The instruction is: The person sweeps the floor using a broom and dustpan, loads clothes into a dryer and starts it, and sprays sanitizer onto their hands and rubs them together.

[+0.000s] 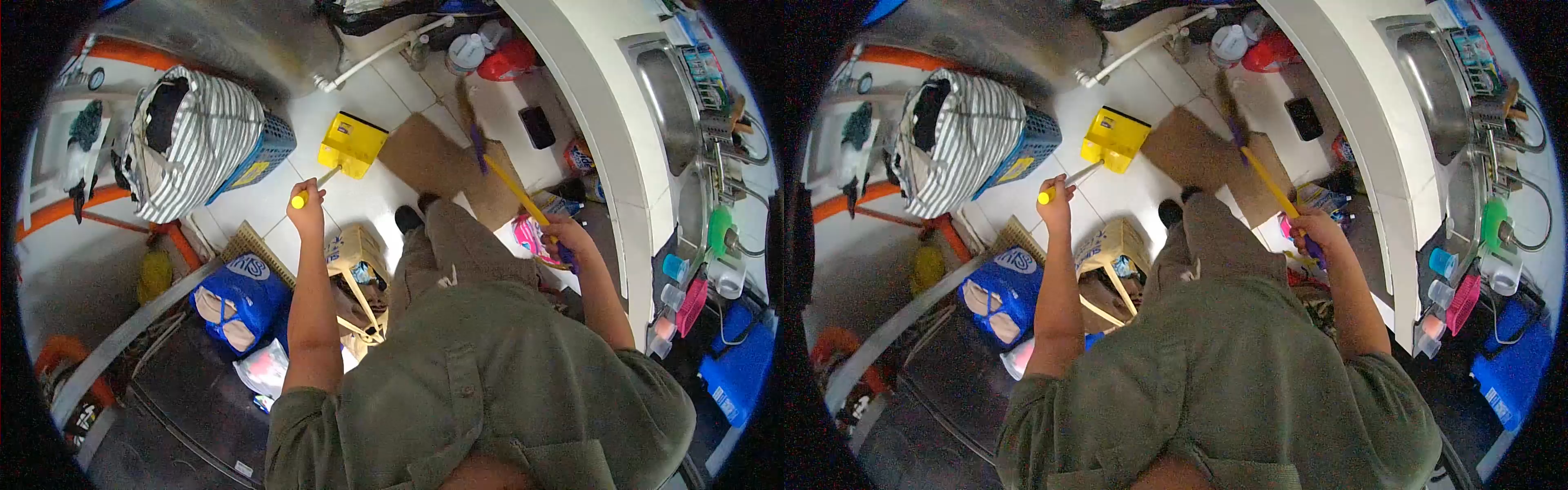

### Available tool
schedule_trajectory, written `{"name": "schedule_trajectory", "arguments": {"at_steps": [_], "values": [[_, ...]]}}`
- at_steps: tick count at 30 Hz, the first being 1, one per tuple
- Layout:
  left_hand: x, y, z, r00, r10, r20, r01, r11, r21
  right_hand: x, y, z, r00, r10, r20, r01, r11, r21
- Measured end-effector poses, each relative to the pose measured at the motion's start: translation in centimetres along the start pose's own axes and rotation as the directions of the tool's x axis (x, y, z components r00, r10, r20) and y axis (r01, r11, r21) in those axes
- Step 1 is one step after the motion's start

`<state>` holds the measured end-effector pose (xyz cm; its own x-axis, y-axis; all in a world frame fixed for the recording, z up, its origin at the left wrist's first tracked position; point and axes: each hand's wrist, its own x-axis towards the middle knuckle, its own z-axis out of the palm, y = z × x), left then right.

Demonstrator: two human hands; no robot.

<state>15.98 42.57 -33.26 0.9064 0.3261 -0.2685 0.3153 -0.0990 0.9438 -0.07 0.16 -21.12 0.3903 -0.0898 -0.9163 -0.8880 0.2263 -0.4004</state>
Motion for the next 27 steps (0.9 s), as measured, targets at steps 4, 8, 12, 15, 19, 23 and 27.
{"name": "schedule_trajectory", "arguments": {"at_steps": [4, 8, 12, 15, 19, 23, 27], "values": [[4.7, -0.5, 1.4, 0.990, -0.037, 0.136, 0.020, 0.992, 0.126, 7.1, -0.4, -2.4, 0.988, 0.068, -0.137, -0.080, 0.993, -0.086], [8.1, 0.3, 3.1, 0.978, -0.015, 0.210, -0.027, 0.980, 0.197, 19.1, -4.3, -2.0, 0.987, -0.007, -0.160, 0.013, 0.999, 0.038], [10.9, -0.8, 5.5, 0.962, -0.011, 0.273, -0.068, 0.958, 0.280, 28.6, 0.2, 0.7, 0.967, -0.214, 0.137, 0.229, 0.967, -0.112], [11.9, -0.6, 7.4, 0.939, 0.018, 0.345, -0.134, 0.939, 0.316, 22.2, 1.9, 9.3, 0.979, -0.191, 0.064, 0.201, 0.893, -0.403], [11.6, 0.1, 8.5, 0.943, 0.038, 0.331, -0.134, 0.953, 0.272, 16.6, 2.4, 8.1, 0.987, 0.015, 0.162, 0.068, 0.868, -0.492], [11.6, 0.0, 7.5, 0.947, 0.071, 0.312, -0.157, 0.953, 0.258, 6.0, 3.7, 4.0, 1.000, -0.003, 0.014, 0.007, 0.958, -0.288], [12.0, 0.2, 5.8, 0.951, 0.039, 0.307, -0.128, 0.953, 0.275, 1.3, 5.9, 2.4, 0.977, -0.022, -0.211, -0.036, 0.962, -0.269]]}}
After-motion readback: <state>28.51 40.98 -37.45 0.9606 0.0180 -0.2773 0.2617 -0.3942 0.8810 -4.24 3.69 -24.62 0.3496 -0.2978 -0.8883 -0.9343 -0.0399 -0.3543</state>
